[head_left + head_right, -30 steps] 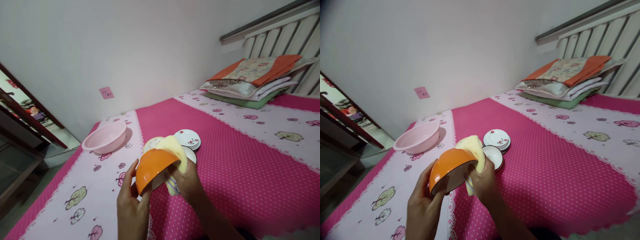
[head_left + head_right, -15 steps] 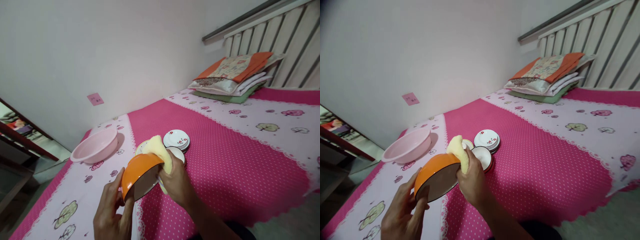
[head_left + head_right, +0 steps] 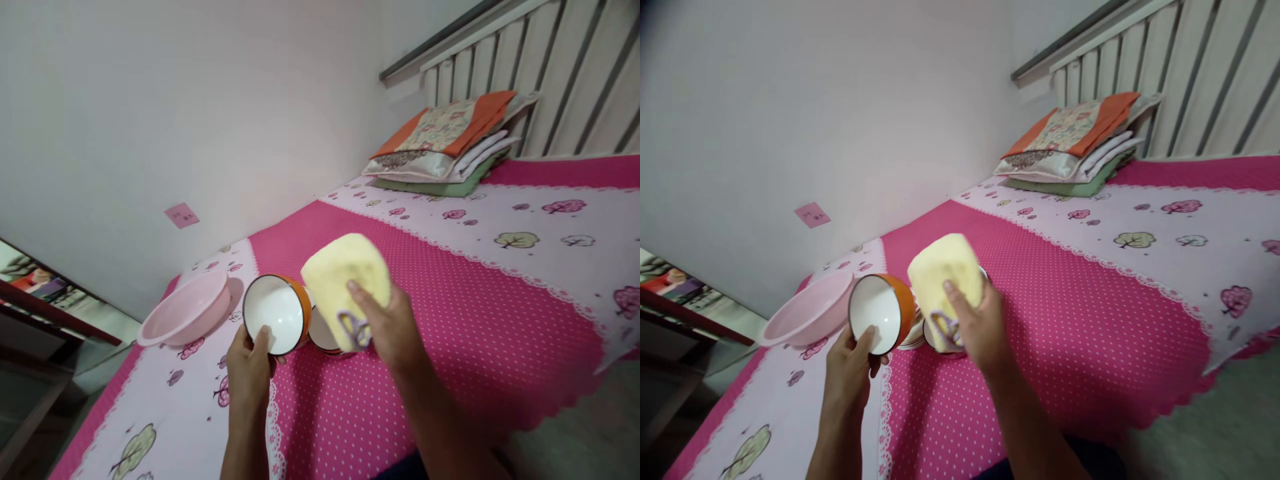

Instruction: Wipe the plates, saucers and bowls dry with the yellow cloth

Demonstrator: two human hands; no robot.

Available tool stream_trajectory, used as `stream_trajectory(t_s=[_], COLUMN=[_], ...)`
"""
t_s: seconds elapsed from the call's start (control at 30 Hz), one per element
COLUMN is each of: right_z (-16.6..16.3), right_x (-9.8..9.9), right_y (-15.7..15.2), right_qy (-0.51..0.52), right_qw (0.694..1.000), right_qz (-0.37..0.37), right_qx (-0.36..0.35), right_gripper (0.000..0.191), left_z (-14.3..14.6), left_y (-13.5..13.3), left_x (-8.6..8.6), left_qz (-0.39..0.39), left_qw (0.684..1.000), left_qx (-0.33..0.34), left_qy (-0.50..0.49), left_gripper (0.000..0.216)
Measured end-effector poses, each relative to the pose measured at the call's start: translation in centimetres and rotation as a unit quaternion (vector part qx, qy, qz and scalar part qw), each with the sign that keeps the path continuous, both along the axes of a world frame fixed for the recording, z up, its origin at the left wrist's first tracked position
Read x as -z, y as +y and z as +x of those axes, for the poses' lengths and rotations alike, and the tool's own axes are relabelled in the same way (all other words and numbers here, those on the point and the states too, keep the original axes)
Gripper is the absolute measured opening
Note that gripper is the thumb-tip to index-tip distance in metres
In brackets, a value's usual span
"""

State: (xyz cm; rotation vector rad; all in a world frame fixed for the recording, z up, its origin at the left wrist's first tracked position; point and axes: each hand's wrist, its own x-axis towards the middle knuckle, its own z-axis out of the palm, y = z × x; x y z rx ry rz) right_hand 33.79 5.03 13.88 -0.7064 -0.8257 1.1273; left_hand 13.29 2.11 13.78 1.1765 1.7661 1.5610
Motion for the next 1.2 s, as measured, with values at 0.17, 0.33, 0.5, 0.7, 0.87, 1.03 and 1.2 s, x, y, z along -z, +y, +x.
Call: stream_trajectory(t_s=[0.17, 0.33, 0.5, 0.7, 0.87, 1.03, 1.2], right_z=[3.4, 4.3, 4.4, 4.4, 4.4, 4.2, 3.9], right_x=[2.1, 3.1, 4.9, 6.5, 6.8, 7.3, 7.4], right_y=[2.9, 4.2, 5.4, 6.6, 6.4, 6.1, 5.6], right_qy=[0.092, 0.159, 0.048, -0.155, -0.362, -0.483, -0.438], right_qw=[0.986, 0.977, 0.980, 0.969, 0.919, 0.866, 0.894], right_qz=[-0.019, -0.058, -0.118, -0.111, -0.111, -0.107, -0.084], right_qx=[0.137, 0.129, 0.150, 0.159, 0.105, 0.065, -0.039], right_gripper=[0.056, 0.052, 0.047, 0.043, 0.029, 0.026, 0.029], left_z=[1.2, 2.6, 2.7, 2.8, 2.9, 3.0, 2.7], left_y=[3.7, 6.0, 6.8, 6.9, 6.9, 6.8, 6.3], left_x=[0.9, 3.3, 4.8, 5.4, 5.5, 5.1, 5.0], left_qz=[-0.075, -0.121, -0.149, -0.173, -0.202, -0.223, -0.215], left_qw=[0.987, 0.971, 0.956, 0.937, 0.922, 0.909, 0.908], left_qx=[0.015, 0.017, 0.013, 0.004, 0.001, 0.005, 0.052], left_qy=[0.138, 0.205, 0.253, 0.305, 0.332, 0.352, 0.357], left_gripper=[0.022, 0.016, 0.013, 0.012, 0.012, 0.025, 0.035])
